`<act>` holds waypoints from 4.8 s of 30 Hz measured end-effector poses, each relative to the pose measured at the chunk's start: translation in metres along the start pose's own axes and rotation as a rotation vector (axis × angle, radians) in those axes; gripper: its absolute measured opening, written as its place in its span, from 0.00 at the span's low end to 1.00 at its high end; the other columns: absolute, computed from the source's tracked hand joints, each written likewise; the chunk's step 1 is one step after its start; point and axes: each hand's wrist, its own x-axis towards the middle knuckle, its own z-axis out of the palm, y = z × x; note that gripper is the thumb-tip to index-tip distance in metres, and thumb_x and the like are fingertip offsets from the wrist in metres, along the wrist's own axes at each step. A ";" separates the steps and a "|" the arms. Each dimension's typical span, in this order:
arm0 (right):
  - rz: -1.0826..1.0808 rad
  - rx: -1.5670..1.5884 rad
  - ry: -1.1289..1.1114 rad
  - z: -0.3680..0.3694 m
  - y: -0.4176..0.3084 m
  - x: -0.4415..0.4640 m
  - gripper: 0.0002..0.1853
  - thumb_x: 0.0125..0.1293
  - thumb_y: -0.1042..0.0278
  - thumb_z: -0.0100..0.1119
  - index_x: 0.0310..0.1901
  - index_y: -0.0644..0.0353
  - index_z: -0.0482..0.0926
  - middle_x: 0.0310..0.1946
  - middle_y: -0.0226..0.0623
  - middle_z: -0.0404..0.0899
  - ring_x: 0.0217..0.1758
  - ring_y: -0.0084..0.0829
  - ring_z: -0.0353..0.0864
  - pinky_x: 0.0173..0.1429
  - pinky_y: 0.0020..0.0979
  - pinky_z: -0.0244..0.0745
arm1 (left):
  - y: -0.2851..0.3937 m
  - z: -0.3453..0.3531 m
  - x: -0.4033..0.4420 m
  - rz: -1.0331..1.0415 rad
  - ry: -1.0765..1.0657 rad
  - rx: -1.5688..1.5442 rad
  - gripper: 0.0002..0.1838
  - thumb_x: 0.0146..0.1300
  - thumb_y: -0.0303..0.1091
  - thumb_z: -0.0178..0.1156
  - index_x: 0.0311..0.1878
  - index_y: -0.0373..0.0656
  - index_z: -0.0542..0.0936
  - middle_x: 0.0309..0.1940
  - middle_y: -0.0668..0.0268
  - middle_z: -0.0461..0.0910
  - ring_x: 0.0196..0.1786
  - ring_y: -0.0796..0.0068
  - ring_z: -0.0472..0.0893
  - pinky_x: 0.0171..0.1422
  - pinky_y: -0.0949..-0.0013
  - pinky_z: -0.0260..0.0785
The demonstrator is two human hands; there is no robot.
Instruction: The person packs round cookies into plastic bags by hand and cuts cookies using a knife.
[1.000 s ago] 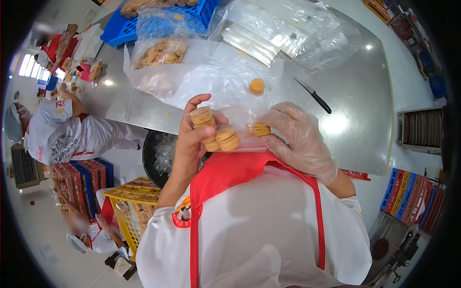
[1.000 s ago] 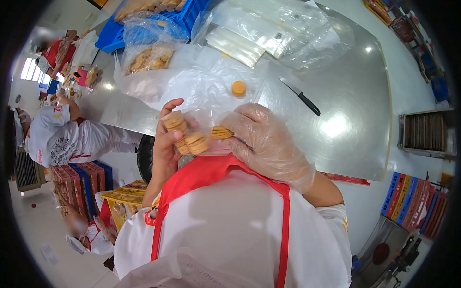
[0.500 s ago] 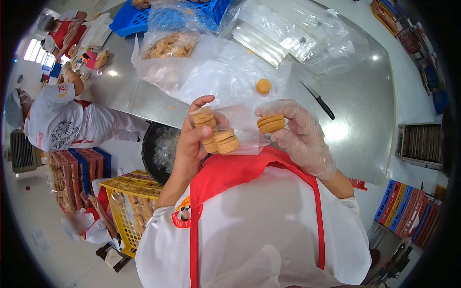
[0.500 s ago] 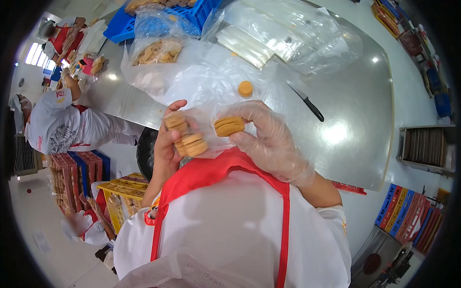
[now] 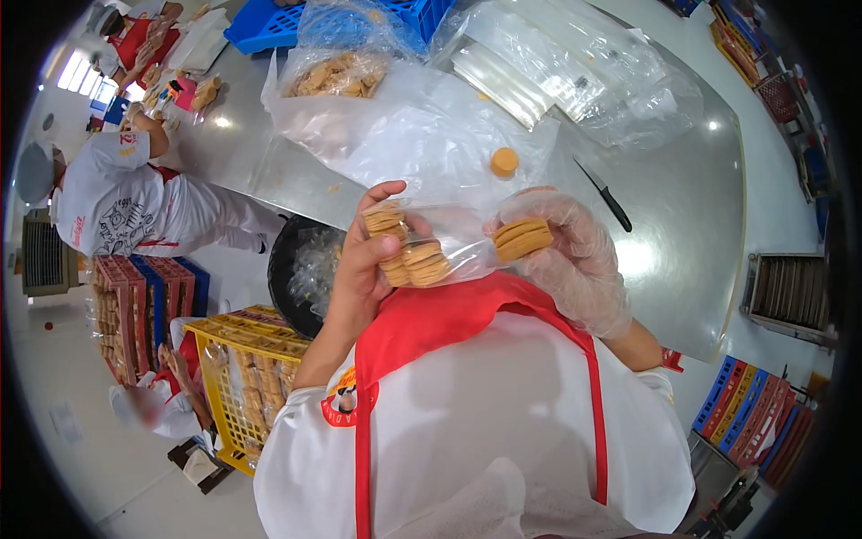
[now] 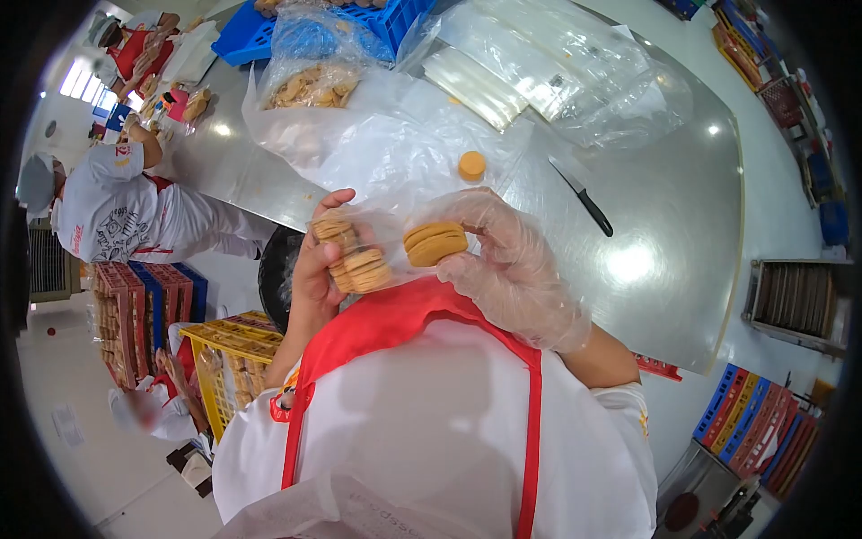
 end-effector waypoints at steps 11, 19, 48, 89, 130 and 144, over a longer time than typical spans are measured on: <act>0.095 0.070 0.065 0.004 -0.005 -0.005 0.17 0.72 0.66 0.57 0.58 0.60 0.70 0.55 0.41 0.76 0.61 0.32 0.75 0.66 0.36 0.69 | -0.002 0.002 0.000 -0.021 0.000 -0.023 0.40 0.54 0.31 0.71 0.69 0.42 0.62 0.42 0.53 0.81 0.44 0.63 0.85 0.50 0.61 0.82; 0.146 -0.135 -0.015 -0.002 -0.008 0.000 0.18 0.71 0.74 0.55 0.61 0.60 0.69 0.57 0.42 0.77 0.61 0.28 0.75 0.67 0.33 0.70 | -0.001 0.003 0.002 -0.023 0.020 -0.001 0.40 0.53 0.31 0.71 0.68 0.41 0.62 0.42 0.54 0.81 0.43 0.64 0.84 0.50 0.62 0.82; 0.023 -0.722 -0.131 0.004 0.015 0.013 0.22 0.55 0.73 0.73 0.53 0.48 0.87 0.44 0.35 0.75 0.43 0.30 0.78 0.44 0.27 0.73 | 0.017 0.023 0.005 0.043 -0.027 0.315 0.45 0.46 0.19 0.76 0.67 0.42 0.63 0.42 0.56 0.83 0.48 0.68 0.84 0.57 0.65 0.76; 0.023 -1.287 0.129 -0.085 0.148 0.044 0.13 0.61 0.69 0.63 0.46 0.57 0.74 0.45 0.46 0.78 0.48 0.54 0.76 0.54 0.49 0.75 | 0.019 -0.015 0.002 0.207 0.061 0.107 0.53 0.47 0.46 0.80 0.71 0.41 0.59 0.43 0.56 0.82 0.43 0.56 0.85 0.49 0.59 0.82; -0.096 -0.972 -0.009 -0.012 0.010 0.026 0.27 0.50 0.72 0.74 0.55 0.51 0.82 0.51 0.40 0.75 0.53 0.41 0.74 0.57 0.38 0.74 | -0.004 -0.004 0.000 0.163 0.152 0.220 0.37 0.52 0.24 0.72 0.65 0.41 0.66 0.42 0.55 0.81 0.45 0.66 0.84 0.52 0.63 0.80; -0.265 -0.795 0.101 -0.014 0.040 0.022 0.31 0.45 0.72 0.80 0.55 0.46 0.83 0.58 0.39 0.70 0.60 0.41 0.71 0.59 0.37 0.75 | -0.002 0.016 -0.002 0.059 0.109 0.194 0.37 0.52 0.23 0.70 0.65 0.41 0.65 0.44 0.54 0.81 0.46 0.63 0.84 0.52 0.61 0.80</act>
